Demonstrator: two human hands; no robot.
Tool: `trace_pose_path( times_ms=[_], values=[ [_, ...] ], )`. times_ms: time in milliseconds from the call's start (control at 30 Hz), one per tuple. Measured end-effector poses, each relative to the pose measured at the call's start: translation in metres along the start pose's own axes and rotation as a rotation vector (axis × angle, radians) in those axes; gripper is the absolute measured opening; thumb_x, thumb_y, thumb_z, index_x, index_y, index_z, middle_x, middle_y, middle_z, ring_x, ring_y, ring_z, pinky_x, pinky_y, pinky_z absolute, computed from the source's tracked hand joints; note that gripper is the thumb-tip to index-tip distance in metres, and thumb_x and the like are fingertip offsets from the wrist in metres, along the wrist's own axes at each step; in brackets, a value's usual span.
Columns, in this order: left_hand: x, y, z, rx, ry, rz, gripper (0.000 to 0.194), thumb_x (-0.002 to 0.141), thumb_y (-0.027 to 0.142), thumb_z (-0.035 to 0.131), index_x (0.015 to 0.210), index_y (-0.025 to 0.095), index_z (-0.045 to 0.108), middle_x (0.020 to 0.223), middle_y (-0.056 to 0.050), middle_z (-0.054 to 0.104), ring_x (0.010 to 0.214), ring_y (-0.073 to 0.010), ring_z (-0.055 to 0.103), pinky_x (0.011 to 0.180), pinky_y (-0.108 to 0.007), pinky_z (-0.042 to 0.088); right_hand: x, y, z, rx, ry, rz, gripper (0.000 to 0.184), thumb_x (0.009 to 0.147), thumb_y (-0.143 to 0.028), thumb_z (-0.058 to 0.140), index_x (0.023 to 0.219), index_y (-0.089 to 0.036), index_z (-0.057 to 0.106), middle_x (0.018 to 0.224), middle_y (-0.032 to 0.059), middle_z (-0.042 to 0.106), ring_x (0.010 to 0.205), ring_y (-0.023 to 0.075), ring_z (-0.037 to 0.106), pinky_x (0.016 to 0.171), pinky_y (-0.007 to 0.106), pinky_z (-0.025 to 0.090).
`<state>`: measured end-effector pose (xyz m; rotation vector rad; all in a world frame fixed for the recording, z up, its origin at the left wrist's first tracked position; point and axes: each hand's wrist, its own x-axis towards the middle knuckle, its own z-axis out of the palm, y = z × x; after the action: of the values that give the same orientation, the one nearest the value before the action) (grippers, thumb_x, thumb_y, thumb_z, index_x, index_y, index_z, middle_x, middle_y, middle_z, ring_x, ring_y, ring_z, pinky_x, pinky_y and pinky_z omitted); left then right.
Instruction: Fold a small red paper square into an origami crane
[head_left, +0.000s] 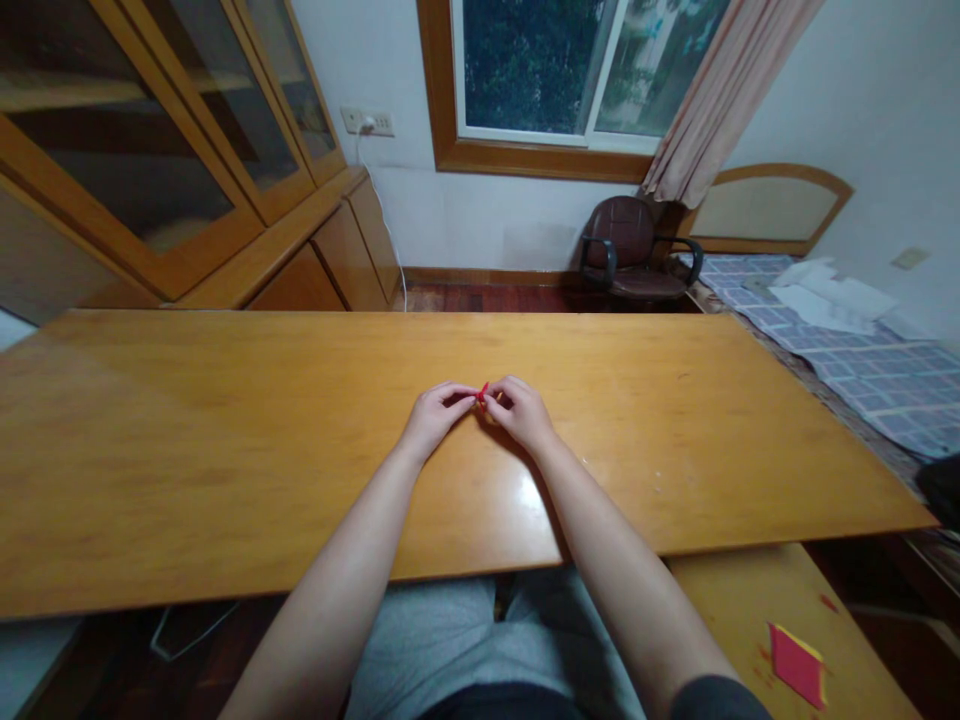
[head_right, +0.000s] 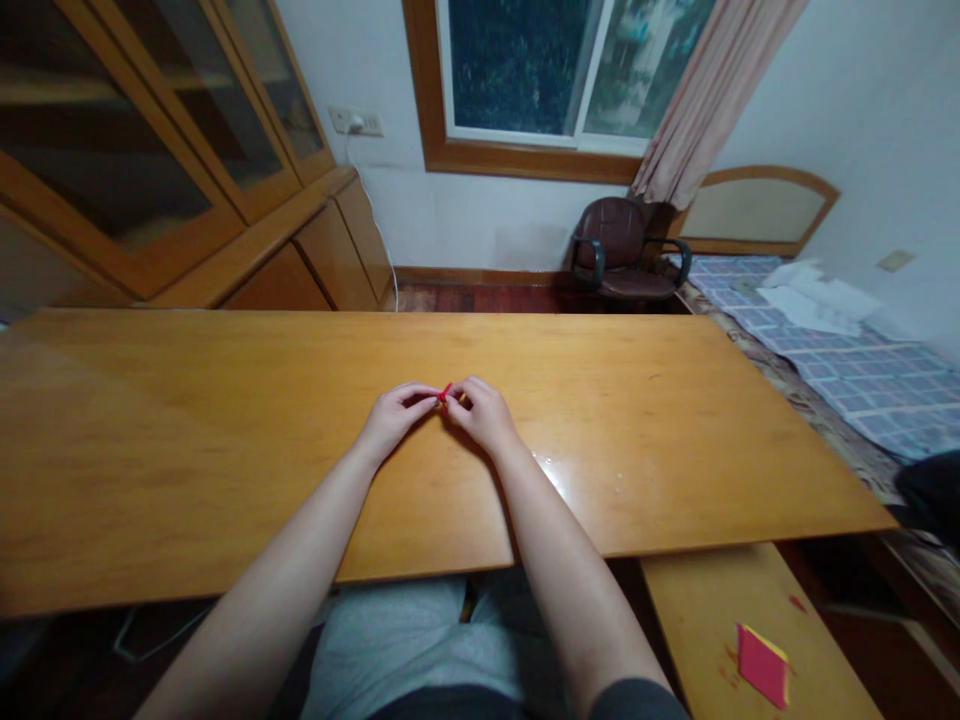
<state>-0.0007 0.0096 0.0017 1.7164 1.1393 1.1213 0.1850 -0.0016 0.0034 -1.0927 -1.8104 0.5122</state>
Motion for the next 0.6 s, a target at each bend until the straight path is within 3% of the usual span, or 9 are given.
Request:
trace_pose_path(
  times_ms=[133,400,600],
  values=[
    [0.0006,-0.0015,0.0001,-0.101,0.0,-0.068,0.029,0.082,0.041,0.066,0.095,0.017,0.074,0.096,-0.007,0.075,0.09,-0.0209,0.067,0.086,-0.033,0.052,-0.0006,0.0001,-0.001,0.0,0.013,-0.001,0.008,0.088,-0.025,0.06,0.086,-0.019,0.066,0.083,0.0028,0.064,0.067,0.0127,0.056,0.064,0.024,0.045],
    [0.0012,-0.0048,-0.0005,-0.031,0.01,-0.034,0.026,0.078,0.04,0.071,0.091,0.018,0.075,0.093,-0.006,0.074,0.088,-0.0205,0.066,0.085,-0.032,0.05,-0.001,0.0006,-0.0005,-0.066,-0.015,-0.081,0.01,0.092,-0.025,0.058,0.091,-0.019,0.066,0.087,0.0048,0.065,0.076,0.0152,0.058,0.07,0.025,0.046],
    [0.0011,-0.0049,0.0003,-0.085,0.016,-0.095,0.025,0.075,0.039,0.072,0.088,0.017,0.074,0.089,-0.006,0.074,0.085,-0.02,0.066,0.083,-0.032,0.051,-0.0011,0.0014,-0.0008,-0.073,-0.027,-0.093,0.012,0.093,-0.026,0.057,0.093,-0.019,0.067,0.088,0.0054,0.065,0.081,0.0168,0.06,0.074,0.027,0.046]
  ],
)
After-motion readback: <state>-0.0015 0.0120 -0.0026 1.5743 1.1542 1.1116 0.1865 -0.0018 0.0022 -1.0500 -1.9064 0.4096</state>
